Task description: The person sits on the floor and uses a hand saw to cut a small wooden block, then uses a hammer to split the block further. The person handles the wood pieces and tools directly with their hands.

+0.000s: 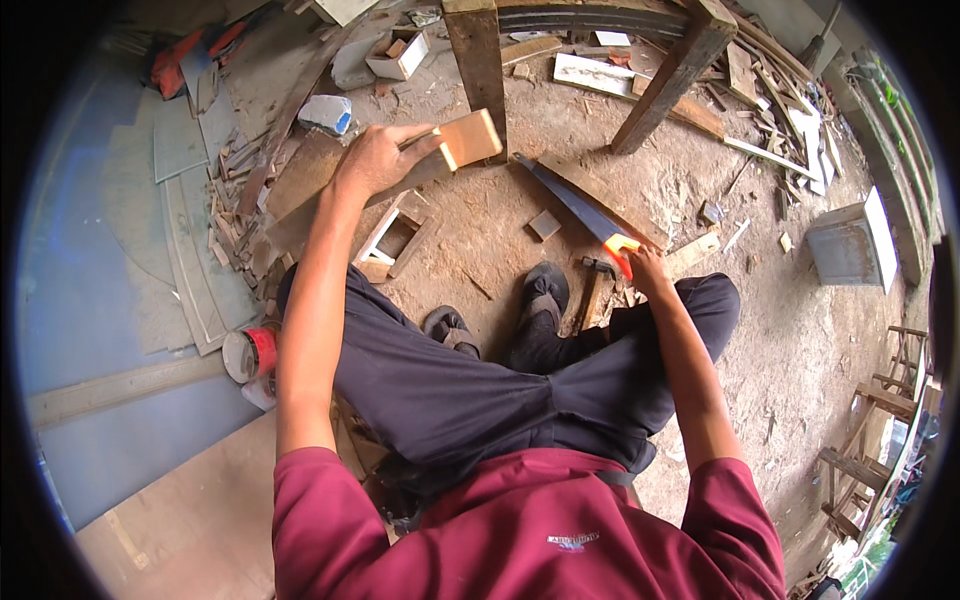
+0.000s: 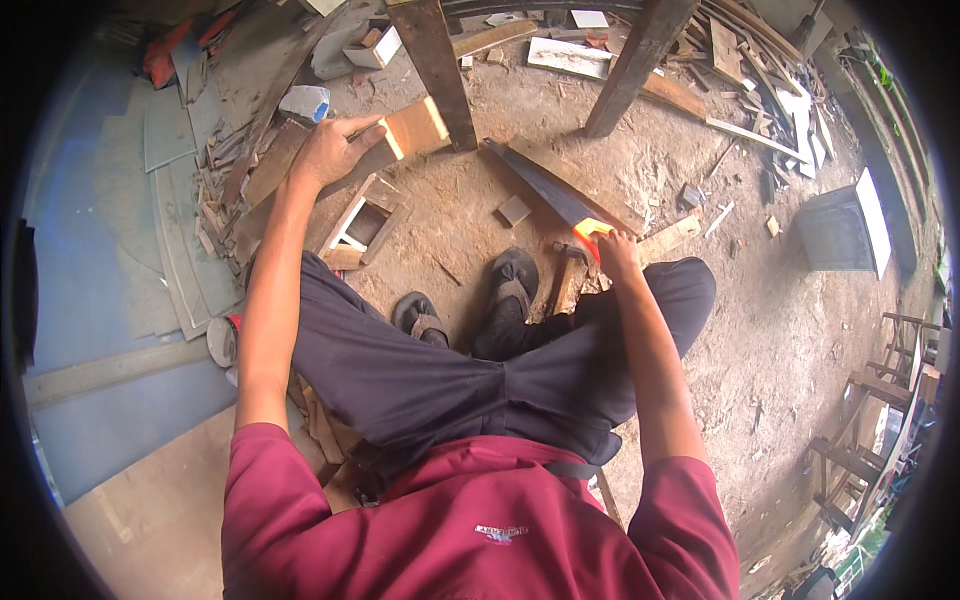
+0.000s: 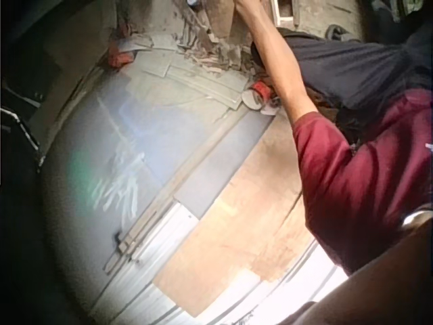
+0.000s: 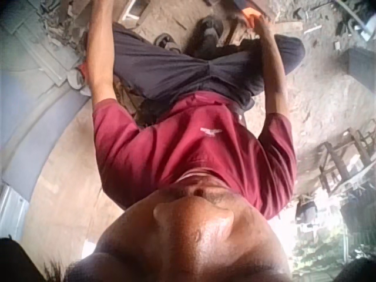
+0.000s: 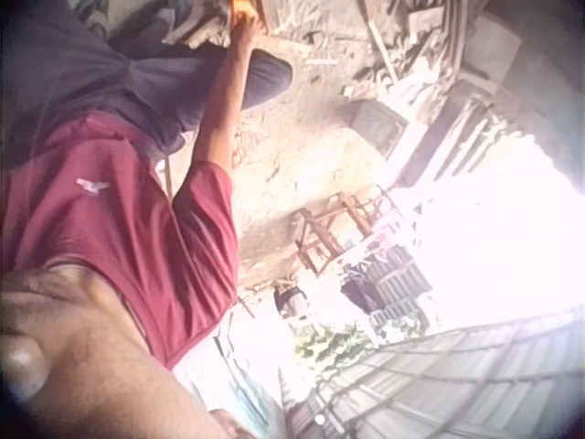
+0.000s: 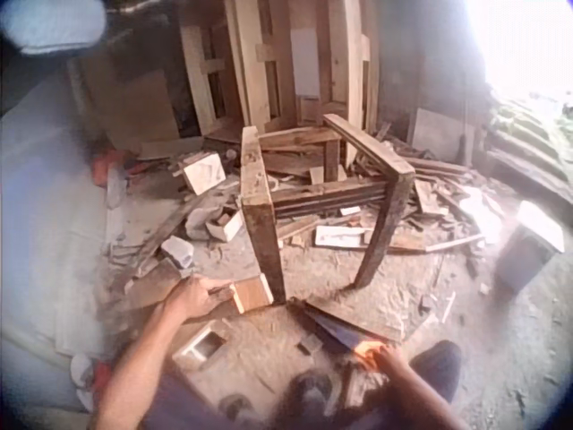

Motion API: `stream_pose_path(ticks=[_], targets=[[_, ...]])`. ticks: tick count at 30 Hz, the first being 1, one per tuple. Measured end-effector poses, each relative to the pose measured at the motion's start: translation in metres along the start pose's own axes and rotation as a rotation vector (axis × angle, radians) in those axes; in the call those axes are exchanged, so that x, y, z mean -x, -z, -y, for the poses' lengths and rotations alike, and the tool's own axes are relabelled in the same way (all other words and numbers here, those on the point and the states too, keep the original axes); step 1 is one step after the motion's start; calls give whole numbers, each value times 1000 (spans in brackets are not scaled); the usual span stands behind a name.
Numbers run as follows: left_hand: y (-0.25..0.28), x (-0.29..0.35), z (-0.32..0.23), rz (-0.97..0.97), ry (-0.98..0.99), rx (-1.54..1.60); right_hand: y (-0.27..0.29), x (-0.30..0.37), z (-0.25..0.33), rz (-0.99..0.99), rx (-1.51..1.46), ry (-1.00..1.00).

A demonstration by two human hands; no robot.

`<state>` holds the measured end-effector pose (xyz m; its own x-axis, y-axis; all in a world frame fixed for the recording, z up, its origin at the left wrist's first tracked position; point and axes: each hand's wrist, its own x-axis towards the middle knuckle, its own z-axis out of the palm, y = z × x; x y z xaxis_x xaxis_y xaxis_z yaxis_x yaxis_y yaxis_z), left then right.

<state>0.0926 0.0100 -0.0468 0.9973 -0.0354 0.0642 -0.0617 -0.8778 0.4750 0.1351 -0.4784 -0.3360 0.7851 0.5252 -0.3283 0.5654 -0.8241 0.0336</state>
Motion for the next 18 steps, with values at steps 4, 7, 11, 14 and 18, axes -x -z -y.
stream_pose_path(ticks=[4, 7, 11, 14, 18], targets=[[-19, -3, 84, 30, 154, -3, 10, -13, 16, 38, -158, -28], [-33, -5, 105, -2, 306, -28, -2, -4, 35, -146, -451, -94], [-47, -5, 110, -21, 402, -6, -33, -15, 67, 260, -569, -408], [-49, -7, 107, -51, 467, 10, -50, -15, 102, 294, -559, -612], [-64, 15, 160, -230, 305, -104, -35, -19, 135, 238, -538, -710]])
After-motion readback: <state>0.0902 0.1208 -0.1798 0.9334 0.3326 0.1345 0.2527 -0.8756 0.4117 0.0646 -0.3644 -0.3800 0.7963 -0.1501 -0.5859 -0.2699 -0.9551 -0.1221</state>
